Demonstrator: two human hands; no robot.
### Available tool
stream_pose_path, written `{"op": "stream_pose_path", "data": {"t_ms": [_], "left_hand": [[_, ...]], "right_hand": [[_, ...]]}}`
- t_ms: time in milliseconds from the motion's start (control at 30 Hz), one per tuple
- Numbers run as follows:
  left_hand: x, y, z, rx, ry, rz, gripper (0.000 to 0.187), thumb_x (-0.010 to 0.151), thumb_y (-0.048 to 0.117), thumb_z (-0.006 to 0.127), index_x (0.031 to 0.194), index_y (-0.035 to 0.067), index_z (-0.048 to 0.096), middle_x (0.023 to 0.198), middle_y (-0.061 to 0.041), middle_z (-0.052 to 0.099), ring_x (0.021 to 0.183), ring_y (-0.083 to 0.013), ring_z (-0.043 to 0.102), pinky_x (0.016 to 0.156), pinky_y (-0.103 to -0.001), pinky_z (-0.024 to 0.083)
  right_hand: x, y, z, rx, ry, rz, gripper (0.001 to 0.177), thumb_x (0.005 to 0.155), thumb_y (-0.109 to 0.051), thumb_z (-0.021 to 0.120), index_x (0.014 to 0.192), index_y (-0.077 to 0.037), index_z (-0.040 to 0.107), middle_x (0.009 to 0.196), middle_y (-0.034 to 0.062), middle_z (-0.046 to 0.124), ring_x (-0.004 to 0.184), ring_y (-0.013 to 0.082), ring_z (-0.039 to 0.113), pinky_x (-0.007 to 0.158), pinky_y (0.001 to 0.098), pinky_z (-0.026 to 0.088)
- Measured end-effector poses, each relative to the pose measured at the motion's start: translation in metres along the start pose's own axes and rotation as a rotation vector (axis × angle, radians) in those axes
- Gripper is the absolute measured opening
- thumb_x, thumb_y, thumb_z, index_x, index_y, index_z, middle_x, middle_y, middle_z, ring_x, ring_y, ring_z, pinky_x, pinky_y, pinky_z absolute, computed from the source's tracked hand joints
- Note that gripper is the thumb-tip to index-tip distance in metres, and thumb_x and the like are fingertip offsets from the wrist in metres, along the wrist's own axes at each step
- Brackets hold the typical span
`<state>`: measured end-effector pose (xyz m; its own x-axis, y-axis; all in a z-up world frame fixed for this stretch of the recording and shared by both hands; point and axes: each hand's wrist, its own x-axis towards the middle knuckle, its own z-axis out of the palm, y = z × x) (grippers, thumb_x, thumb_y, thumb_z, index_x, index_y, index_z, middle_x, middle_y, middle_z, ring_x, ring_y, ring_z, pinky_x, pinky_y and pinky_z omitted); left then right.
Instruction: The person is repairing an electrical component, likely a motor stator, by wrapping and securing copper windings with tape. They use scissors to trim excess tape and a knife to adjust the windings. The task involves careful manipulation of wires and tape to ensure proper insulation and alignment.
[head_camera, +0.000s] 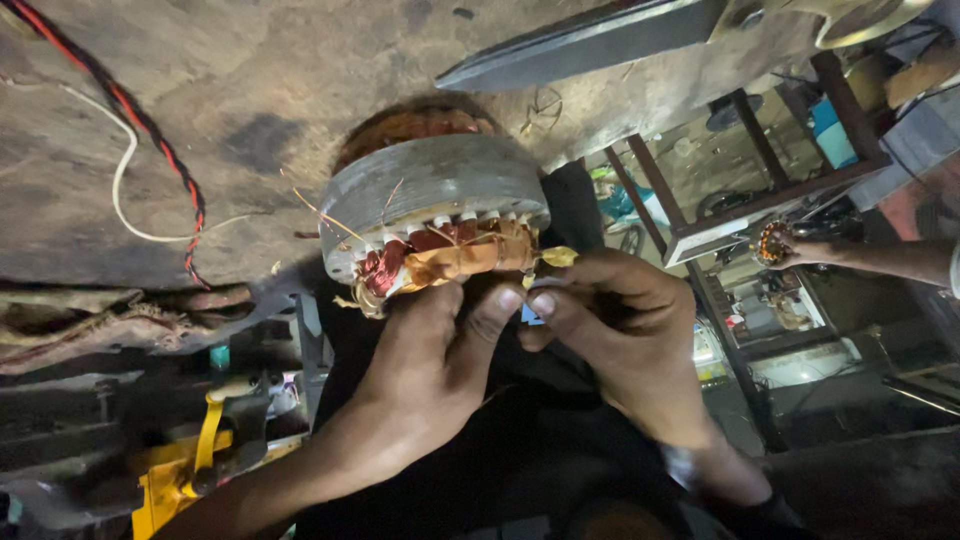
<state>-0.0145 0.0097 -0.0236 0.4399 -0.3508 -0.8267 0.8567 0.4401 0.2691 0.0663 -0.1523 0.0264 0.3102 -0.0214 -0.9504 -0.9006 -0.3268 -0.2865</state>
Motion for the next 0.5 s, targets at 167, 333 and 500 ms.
{"op": "stream_pose_path", "data": {"t_ms": [167, 333, 500], "left_hand": [[-0.0009, -0.0027, 0.0007, 0.009, 0.005, 0.079, 0.026, 0.11, 0.024, 0.053, 0.114, 0.001, 0.065, 0.095, -0.006, 0.071, 0.086, -0.0119, 0.062, 0.082, -0.027, 0.054], [0.0021, -0.0006, 0.0008, 0.015, -0.001, -0.065, 0.028, 0.107, 0.026, 0.054, 0.112, 0.002, 0.066, 0.091, -0.004, 0.073, 0.081, -0.0106, 0.063, 0.076, -0.027, 0.055], [0.0012, 0.0014, -0.0012, 0.101, -0.029, -0.088, 0.033, 0.107, 0.031, 0.051, 0.111, 0.002, 0.067, 0.086, -0.005, 0.072, 0.076, -0.0099, 0.063, 0.074, -0.027, 0.056]], "right_hand": [[-0.0033, 0.0032, -0.0005, -0.049, 0.078, 0.019, 0.014, 0.093, 0.004, 0.073, 0.106, 0.007, 0.069, 0.092, 0.0149, 0.075, 0.077, 0.0168, 0.074, 0.069, 0.0293, 0.064], [-0.0014, 0.0045, -0.0009, -0.08, 0.036, 0.032, 0.014, 0.093, 0.004, 0.073, 0.106, 0.007, 0.07, 0.09, 0.0146, 0.076, 0.077, 0.0168, 0.074, 0.072, 0.029, 0.062], [-0.0019, 0.0056, -0.0009, 0.003, 0.042, 0.059, 0.014, 0.092, 0.005, 0.074, 0.105, 0.008, 0.07, 0.09, 0.0145, 0.075, 0.076, 0.0172, 0.074, 0.071, 0.0297, 0.062]]}}
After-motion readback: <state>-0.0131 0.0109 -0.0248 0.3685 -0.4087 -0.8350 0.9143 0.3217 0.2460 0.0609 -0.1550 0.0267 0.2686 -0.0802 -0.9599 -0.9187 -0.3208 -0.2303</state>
